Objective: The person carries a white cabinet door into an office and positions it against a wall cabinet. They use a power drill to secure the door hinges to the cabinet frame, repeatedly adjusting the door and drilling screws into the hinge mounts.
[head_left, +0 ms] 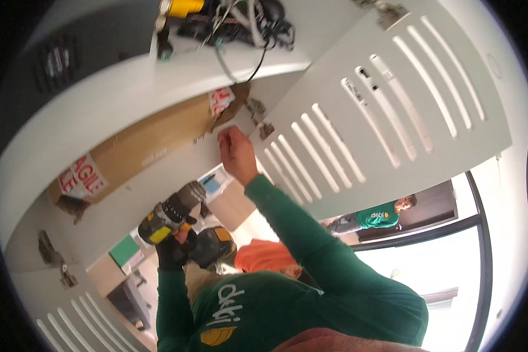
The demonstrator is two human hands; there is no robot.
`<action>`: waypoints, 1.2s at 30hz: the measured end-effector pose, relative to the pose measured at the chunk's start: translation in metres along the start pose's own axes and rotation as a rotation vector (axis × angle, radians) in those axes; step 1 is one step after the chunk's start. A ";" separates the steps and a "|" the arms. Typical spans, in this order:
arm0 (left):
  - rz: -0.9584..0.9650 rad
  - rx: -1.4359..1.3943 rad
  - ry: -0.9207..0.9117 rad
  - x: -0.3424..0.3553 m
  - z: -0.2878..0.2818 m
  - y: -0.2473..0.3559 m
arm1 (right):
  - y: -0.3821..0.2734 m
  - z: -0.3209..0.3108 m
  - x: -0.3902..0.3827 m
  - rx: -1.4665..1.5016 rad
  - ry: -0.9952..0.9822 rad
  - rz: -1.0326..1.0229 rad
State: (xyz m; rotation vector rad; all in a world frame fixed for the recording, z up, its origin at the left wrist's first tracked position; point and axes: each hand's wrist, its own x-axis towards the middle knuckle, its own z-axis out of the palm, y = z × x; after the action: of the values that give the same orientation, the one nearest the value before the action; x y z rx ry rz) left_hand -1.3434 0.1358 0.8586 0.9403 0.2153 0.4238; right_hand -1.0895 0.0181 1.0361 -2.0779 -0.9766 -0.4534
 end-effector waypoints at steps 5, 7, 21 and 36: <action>0.161 0.120 -0.111 0.013 0.069 0.057 | -0.057 -0.066 -0.010 1.017 0.097 0.609; 0.056 -0.187 -0.122 0.014 0.087 0.075 | -0.087 -0.093 -0.009 1.168 0.065 0.649; 0.161 -0.130 -0.135 0.048 0.254 0.221 | -0.170 -0.188 0.073 1.557 0.357 0.227; 0.256 -0.160 -0.289 0.063 0.281 0.260 | -0.160 -0.270 0.103 1.126 0.177 0.079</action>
State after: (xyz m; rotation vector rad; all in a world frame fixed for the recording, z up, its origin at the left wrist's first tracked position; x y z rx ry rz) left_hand -1.2525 0.0914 1.2339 0.8623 -0.2025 0.5258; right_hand -1.1444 -0.0765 1.3481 -1.0274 -0.7609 0.0021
